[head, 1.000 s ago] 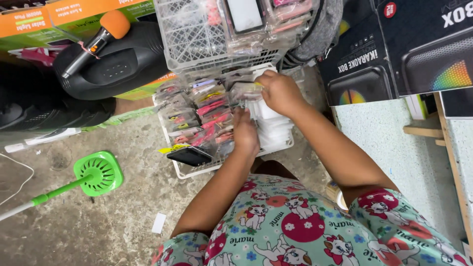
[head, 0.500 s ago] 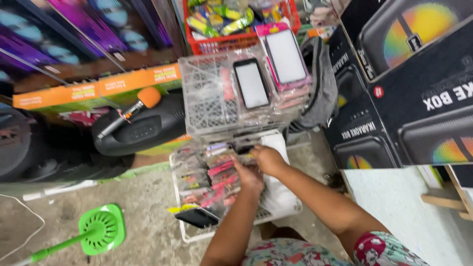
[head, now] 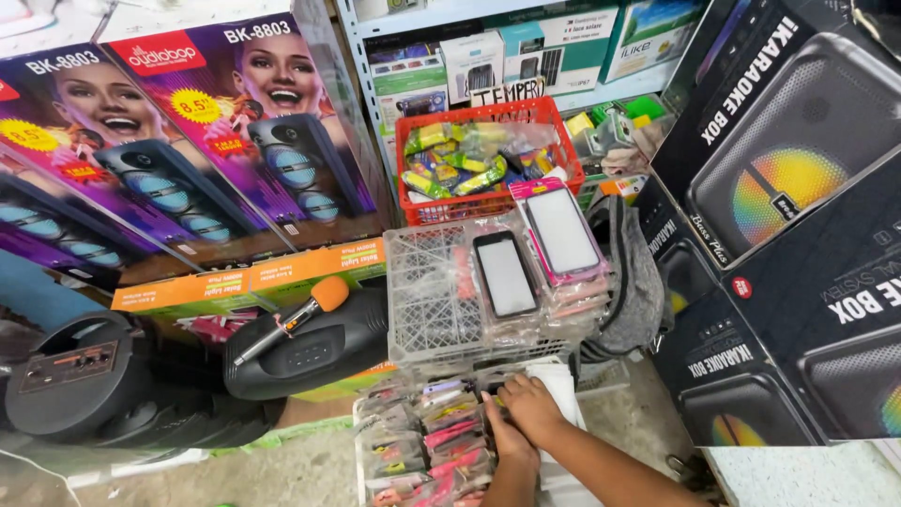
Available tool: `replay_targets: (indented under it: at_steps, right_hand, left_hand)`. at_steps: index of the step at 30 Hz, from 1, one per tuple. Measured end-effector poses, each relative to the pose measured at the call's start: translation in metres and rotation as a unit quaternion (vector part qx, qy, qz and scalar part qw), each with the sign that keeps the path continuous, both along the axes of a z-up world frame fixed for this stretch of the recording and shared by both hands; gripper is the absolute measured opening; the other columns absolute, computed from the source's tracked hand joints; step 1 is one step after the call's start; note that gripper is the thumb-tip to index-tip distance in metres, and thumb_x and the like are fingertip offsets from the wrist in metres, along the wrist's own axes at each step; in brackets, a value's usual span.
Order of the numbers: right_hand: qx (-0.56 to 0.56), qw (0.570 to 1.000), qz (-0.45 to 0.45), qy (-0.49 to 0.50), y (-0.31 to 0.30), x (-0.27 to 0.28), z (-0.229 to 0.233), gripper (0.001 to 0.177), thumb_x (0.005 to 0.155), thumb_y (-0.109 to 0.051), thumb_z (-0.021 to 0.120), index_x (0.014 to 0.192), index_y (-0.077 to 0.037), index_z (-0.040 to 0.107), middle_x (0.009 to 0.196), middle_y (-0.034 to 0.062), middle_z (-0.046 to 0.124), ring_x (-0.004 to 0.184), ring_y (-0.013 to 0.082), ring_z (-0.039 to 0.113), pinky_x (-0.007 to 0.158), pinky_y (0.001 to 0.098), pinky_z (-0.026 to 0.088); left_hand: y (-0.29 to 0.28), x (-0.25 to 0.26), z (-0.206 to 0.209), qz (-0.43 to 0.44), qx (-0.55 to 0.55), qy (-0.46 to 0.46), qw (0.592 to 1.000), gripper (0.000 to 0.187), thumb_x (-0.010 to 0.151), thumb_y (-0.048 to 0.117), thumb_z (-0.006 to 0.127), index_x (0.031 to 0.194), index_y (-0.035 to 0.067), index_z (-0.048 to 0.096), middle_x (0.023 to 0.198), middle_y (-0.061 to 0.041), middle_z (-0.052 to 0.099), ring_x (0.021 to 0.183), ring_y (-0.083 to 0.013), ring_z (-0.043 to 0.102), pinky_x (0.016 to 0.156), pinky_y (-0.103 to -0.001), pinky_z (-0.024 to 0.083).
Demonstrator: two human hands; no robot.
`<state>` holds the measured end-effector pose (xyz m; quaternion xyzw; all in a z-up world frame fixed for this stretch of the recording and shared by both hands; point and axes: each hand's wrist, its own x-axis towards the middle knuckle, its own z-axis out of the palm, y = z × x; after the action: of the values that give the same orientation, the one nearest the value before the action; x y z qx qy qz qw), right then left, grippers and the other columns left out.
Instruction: Sorting and inspecting various mobile phone cases in a retail or storage setting.
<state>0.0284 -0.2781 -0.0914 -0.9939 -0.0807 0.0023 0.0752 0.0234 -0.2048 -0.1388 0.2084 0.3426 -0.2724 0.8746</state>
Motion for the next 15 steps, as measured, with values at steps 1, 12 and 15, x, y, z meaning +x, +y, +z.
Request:
replay_targets:
  at_steps: [1,12,15]
  right_hand:
    - [-0.001,1.000,0.000,-0.001,-0.001,0.001,-0.002,0.020,0.080,-0.016,0.062,0.098,-0.011,0.069,0.101,0.0052,0.066,0.109,0.0250,0.059,0.086,0.0389,0.049]
    - [0.025,0.999,-0.002,-0.029,-0.007,-0.002,0.008,0.047,0.083,-0.015,0.061,0.128,-0.003,0.057,0.119,0.0124,0.063,0.114,0.0280,0.059,0.092,0.0386,0.049]
    - [0.025,0.999,-0.003,-0.036,-0.006,-0.002,0.034,0.053,0.075,-0.019,0.065,0.125,-0.001,0.058,0.115,0.0150,0.063,0.112,0.0318,0.059,0.092,0.0436,0.047]
  left_hand:
    - [-0.002,0.002,-0.002,0.000,-0.001,-0.001,1.000,0.095,0.081,0.079,0.054,0.140,0.004,0.058,0.142,-0.014,0.063,0.128,-0.0294,0.060,0.110,-0.041,0.044]
    - [0.000,0.014,0.000,-0.006,0.000,0.022,1.000,0.090,0.081,0.076,0.055,0.141,0.008,0.059,0.144,-0.013,0.061,0.130,-0.0309,0.057,0.111,-0.044,0.043]
    - [-0.001,0.015,-0.013,-0.019,-0.012,0.006,1.000,0.090,0.084,0.074,0.055,0.141,0.005,0.059,0.146,-0.015,0.061,0.132,-0.0311,0.057,0.111,-0.042,0.043]
